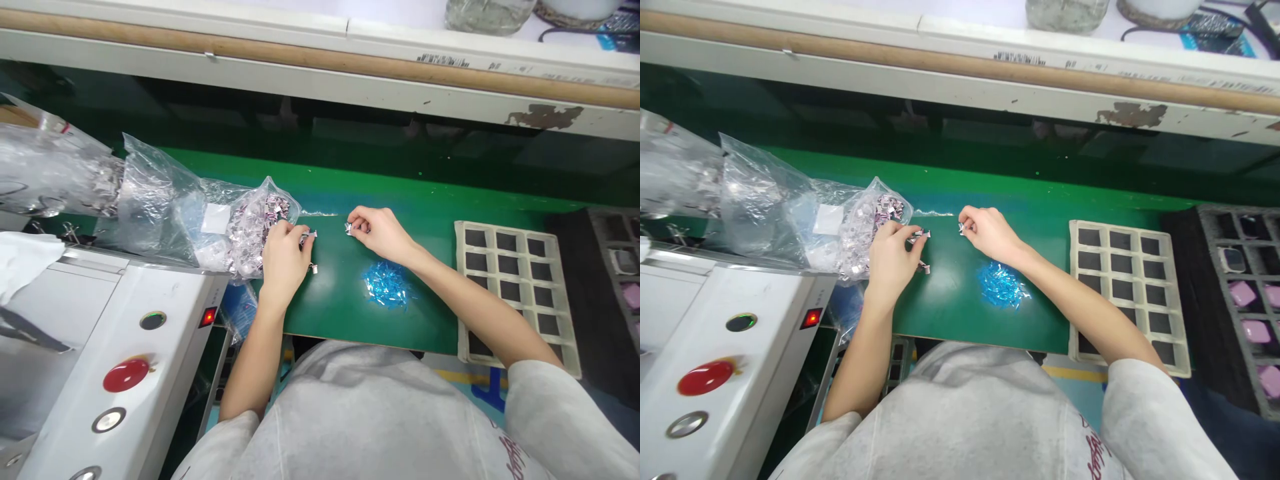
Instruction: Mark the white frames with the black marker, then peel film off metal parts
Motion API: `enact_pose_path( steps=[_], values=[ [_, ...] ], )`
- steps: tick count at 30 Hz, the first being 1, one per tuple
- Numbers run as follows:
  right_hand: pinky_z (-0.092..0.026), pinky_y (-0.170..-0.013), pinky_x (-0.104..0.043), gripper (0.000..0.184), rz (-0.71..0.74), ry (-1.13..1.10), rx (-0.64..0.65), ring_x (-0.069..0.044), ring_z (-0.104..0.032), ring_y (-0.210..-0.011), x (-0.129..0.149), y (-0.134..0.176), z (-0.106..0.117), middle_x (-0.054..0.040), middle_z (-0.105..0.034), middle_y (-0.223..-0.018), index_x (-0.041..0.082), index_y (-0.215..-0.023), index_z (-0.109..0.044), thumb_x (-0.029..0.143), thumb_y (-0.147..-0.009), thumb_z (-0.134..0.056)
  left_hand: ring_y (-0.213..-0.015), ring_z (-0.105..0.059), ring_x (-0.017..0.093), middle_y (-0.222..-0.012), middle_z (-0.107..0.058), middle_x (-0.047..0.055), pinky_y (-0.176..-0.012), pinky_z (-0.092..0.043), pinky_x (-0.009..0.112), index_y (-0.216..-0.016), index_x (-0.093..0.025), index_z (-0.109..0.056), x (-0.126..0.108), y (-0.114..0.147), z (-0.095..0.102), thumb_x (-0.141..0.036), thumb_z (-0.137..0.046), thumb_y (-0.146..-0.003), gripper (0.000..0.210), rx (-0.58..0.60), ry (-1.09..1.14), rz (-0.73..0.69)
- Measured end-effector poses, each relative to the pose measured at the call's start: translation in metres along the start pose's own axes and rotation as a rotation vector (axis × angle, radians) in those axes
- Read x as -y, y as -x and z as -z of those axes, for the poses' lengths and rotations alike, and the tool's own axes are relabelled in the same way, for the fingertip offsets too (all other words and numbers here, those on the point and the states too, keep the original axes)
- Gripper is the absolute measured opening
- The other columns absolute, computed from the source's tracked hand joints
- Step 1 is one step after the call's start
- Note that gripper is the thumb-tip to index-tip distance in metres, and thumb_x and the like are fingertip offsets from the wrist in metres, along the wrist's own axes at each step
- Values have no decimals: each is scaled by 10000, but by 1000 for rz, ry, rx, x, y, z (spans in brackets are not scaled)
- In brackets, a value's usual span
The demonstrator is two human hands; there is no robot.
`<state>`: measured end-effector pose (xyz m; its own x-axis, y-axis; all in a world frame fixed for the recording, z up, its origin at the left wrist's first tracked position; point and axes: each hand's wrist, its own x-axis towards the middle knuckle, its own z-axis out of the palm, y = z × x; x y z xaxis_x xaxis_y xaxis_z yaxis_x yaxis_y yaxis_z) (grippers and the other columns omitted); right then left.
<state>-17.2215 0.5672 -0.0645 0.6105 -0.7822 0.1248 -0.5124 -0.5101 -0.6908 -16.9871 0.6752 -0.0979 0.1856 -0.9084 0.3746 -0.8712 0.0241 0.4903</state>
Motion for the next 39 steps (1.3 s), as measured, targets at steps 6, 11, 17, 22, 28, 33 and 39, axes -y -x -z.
enact_pose_path(
  steps=[6,11,17,22,28,33,39],
  values=[
    [-535,-870,-415,177,115,226,-8,-272,-671,-934,-3,-2,-7,-66,-758,-932,216,-1021,-722,87,-951,-623,-1051,-644,364,-1053,-679,135,-919,-556,490,-1186,-234,-827,0,-6,-10,-303,-686,-1038,216,53,-52,-92],
    [-570,-950,-463,127,94,226,-106,-287,-669,-966,-10,-9,4,-78,-756,-1024,232,-1025,-734,162,-930,-689,-1028,-631,361,-1018,-698,134,-905,-547,489,-1070,-220,-771,-4,-8,-14,-265,-633,-1065,146,86,-56,-135],
    [-579,-1016,-570,173,-19,265,-313,-342,-680,-1029,-49,-29,20,-129,-754,-1065,214,-1060,-761,203,-957,-623,-987,-641,363,-988,-705,152,-886,-542,494,-970,-213,-705,-7,-6,-14,-175,-558,-1054,173,65,-59,-116],
    [-607,-992,-600,261,-65,249,-300,-356,-687,-1043,-76,-34,19,-156,-740,-1140,202,-1113,-817,237,-927,-638,-969,-676,334,-970,-738,130,-898,-558,462,-1090,-213,-733,-5,-6,-11,-120,-524,-1025,238,37,9,-106],
    [-633,-914,-545,227,-104,176,-305,-269,-690,-848,-78,-36,20,-120,-732,-1094,215,-1053,-838,229,-890,-681,-926,-764,260,-1030,-824,94,-924,-608,426,-1163,-232,-817,-8,-4,-11,-211,-577,-1047,268,-32,379,-14],
    [-631,-841,-481,127,-133,88,-364,-242,-693,-790,-68,-33,23,-89,-735,-983,207,-908,-779,181,-863,-663,-814,-836,220,-924,-860,66,-803,-689,360,-1015,-217,-854,-17,1,-19,-333,-793,-948,148,16,936,277],
    [-619,-945,-491,80,-15,-72,-355,-278,-753,-946,-21,-19,19,-77,-792,-1015,235,-930,-749,254,-926,-672,-817,-857,246,-888,-860,99,-805,-739,390,-933,-178,-847,-32,3,-21,-454,-937,-837,305,73,1183,377]
  ],
)
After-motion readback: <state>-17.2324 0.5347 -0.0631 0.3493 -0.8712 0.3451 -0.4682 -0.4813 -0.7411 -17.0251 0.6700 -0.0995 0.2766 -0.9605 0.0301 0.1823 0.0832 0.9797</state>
